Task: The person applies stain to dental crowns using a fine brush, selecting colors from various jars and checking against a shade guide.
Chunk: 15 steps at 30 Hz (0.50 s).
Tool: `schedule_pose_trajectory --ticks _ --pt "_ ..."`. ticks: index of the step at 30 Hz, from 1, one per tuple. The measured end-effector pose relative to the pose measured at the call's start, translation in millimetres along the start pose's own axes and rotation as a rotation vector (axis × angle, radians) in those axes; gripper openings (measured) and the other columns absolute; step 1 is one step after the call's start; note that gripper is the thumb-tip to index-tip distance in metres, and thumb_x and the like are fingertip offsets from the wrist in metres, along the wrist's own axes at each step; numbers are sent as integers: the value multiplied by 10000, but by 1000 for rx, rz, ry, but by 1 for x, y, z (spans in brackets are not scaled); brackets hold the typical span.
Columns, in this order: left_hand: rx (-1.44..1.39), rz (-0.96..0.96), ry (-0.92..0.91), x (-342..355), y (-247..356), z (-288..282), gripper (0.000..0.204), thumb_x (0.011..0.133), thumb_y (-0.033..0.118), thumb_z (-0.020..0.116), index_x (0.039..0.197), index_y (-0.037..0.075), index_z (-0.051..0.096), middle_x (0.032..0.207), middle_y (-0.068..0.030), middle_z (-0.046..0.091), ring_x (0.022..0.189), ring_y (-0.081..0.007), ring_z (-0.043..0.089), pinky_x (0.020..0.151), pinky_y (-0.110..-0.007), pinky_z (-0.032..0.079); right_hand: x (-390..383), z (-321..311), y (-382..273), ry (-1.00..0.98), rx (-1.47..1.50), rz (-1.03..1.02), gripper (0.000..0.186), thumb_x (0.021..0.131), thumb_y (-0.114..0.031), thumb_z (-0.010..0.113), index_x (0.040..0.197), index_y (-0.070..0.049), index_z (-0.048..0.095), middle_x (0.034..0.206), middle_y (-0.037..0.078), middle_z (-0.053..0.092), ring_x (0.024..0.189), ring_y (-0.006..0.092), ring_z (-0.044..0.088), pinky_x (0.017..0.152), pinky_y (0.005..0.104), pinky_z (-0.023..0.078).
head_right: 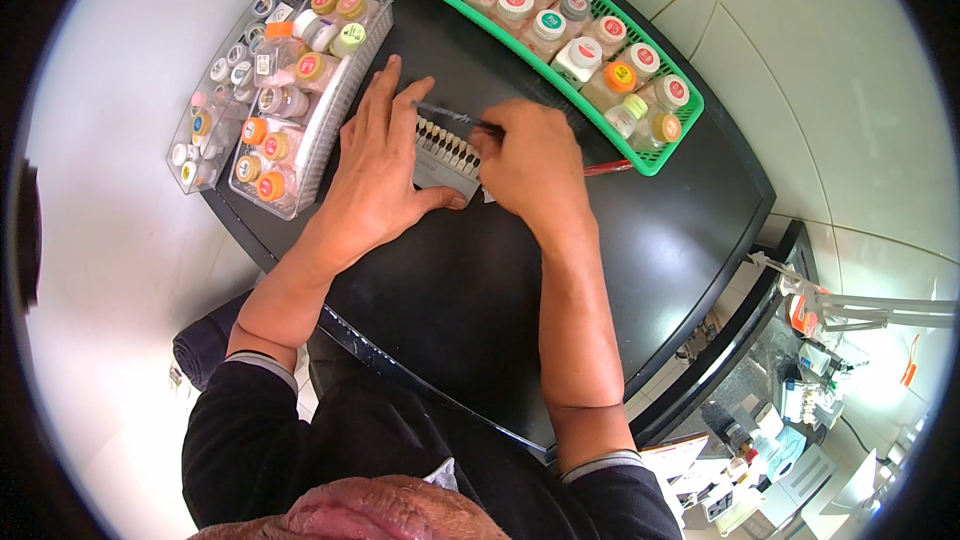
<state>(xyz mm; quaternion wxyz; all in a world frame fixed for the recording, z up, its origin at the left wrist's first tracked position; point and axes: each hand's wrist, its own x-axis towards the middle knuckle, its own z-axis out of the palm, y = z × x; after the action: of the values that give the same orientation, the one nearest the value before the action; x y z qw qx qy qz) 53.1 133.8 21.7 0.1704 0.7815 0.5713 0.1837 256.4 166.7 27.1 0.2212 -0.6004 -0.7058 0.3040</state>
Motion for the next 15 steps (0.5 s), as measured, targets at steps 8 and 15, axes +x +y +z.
schedule_pose_trajectory --ticks 8,15 --pt "-5 4 -7 1 0 -1 1283 636 315 1071 1672 71 352 1774 -311 215 1626 -522 289 1244 -639 358 -2 -21 -10 -79 -87 133 155 903 -115 757 1015 -32 824 986 189 811 986 414 773 881 521 597" --pt "4 3 -9 1 -1 1 1308 634 331 1071 1685 95 329 1777 -308 205 1622 -524 293 1240 -642 362 -3 -7 -14 -105 -217 115 181 846 -154 743 968 -56 834 965 189 811 934 413 787 854 531 619"
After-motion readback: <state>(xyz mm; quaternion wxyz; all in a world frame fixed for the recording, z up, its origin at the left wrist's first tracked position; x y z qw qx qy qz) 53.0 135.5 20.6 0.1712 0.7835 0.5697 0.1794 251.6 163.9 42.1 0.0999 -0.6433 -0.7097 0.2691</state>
